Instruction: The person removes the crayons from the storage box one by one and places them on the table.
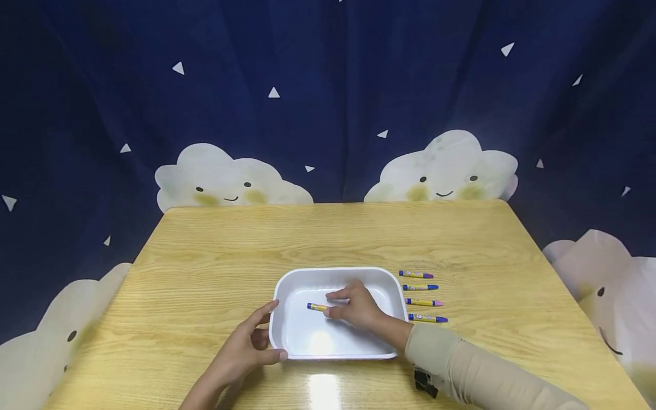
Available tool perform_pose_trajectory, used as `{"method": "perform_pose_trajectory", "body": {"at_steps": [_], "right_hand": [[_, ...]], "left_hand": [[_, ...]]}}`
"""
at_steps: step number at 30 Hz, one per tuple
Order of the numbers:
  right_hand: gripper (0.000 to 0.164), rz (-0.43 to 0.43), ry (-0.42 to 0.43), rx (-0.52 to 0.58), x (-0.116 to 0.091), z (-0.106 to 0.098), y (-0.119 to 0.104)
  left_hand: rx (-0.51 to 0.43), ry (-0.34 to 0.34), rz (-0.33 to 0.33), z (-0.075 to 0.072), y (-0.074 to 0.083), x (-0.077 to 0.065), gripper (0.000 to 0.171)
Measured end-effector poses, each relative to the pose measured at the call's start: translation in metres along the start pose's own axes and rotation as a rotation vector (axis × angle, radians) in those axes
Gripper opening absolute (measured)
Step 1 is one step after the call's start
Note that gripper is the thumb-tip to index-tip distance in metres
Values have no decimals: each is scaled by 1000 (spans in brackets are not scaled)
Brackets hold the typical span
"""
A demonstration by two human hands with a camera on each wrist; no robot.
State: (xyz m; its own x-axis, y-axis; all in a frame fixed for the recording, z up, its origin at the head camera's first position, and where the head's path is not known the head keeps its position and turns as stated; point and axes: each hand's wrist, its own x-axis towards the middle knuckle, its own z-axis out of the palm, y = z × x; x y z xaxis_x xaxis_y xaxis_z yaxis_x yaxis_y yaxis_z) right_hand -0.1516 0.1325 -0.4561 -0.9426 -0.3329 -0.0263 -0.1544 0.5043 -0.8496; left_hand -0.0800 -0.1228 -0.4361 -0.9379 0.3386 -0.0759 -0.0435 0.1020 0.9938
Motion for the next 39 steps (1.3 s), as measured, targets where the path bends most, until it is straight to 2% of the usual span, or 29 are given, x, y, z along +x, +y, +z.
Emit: {"method": "perform_pose_trajectory", "body": {"at_steps": [5,11,15,19,25,30,36,39], "right_hand": [[34,-25,51,-151,3,12,-1],[29,-31,60,-320,3,15,-5],[18,-61,64,-372,4,14,-5],[11,-99,58,-325,5,8,-3],[12,-100,26,-191,5,1,-3],[12,-123,29,-165,-1,-6,-6],[13,-271,1,-138,-24,-36,-13],[12,-308,-7,-126,-36,-52,-14]], "left_hand": [[-4,8,-10,-2,-1,-1,95],[-2,20,-12,-4,-1,-2,95],[4,21,-12,-4,-2,-2,95],[19,18,-13,-5,-3,-1,95],[38,20,-17,-5,-3,0,95],[34,20,-10,-3,-3,-1,95],[40,12,-7,-1,-2,0,95],[37,5,-14,-1,-1,0,95]]}}
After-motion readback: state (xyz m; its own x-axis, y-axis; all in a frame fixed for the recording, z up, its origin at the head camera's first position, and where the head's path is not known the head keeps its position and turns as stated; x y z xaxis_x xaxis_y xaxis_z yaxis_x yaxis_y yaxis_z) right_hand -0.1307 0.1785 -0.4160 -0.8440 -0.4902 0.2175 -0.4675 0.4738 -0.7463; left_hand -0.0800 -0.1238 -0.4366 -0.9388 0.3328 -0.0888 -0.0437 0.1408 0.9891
